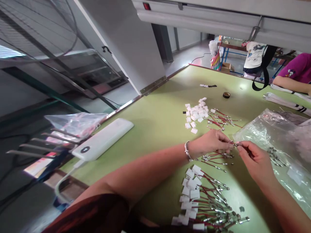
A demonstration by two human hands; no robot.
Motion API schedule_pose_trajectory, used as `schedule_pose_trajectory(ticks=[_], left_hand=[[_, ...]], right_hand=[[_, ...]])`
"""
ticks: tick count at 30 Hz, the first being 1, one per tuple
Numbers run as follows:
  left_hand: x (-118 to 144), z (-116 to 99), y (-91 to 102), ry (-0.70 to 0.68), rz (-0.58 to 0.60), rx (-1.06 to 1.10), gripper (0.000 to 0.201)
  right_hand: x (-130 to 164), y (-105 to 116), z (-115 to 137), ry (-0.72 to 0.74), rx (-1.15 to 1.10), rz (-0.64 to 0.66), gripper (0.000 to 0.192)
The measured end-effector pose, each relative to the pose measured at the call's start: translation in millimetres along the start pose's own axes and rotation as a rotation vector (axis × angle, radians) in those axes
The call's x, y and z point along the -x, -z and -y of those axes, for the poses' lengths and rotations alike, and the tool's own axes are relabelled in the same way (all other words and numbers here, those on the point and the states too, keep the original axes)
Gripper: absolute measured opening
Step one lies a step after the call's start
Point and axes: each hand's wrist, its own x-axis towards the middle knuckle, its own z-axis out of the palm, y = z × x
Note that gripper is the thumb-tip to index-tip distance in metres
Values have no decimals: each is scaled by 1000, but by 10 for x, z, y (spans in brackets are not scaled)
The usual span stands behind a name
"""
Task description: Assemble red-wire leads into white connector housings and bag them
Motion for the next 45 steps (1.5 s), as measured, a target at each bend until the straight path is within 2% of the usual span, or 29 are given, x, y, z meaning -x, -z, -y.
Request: schedule_pose_trajectory(ticks=[3,6,8,12,16,20,23,25,26,29,32,34,36,38,40,42,45], left_hand=[[6,4,10,-25,4,-45,32],[0,6,39,-57,-11,-207,37],[-5,-2,56,-88,-38,-328,33],[2,-16,63,-252,-59,-560,20],[13,17,46,-353,3,-707,22],[-1,-4,61,-318,-12,-611,25],[-8,-98,127,-334,-207,-560,27],[-5,-165,189,-266,-372,-480,27],[-4,-190,220,-212,-419,-427,28],[-14,-215,291,-106,-417,-302,30],[-36,-175,302,-85,-341,-292,32],[-44,-144,279,-85,-301,-291,35],[-44,-126,248,-72,-289,-262,37],[-41,-125,224,-36,-283,-228,33],[-39,-131,211,-9,-271,-212,29],[-38,-133,206,-10,-257,-223,28],[-40,-121,204,-15,-256,-270,30]], right_hand=[[-1,5,-15,26,-3,-18,22],[-34,41,-13,111,50,8,21],[-51,50,-13,157,88,50,21],[-21,-13,-41,85,27,104,25],[42,-105,-68,82,13,117,22],[22,-86,-78,77,61,56,21],[-18,-34,-133,147,154,34,20],[-33,-17,-179,181,239,78,21],[-37,-14,-194,183,291,108,23],[-61,16,-184,164,419,199,23],[-117,187,-164,108,456,166,24],[-175,418,-239,35,490,46,33],[-251,706,-427,-65,579,-79,39],[-336,970,-694,-167,710,-42,35],[-405,1140,-953,-282,844,61,45],[-442,1194,-1125,-354,903,181,51],[-460,1126,-1179,-386,925,279,42]])
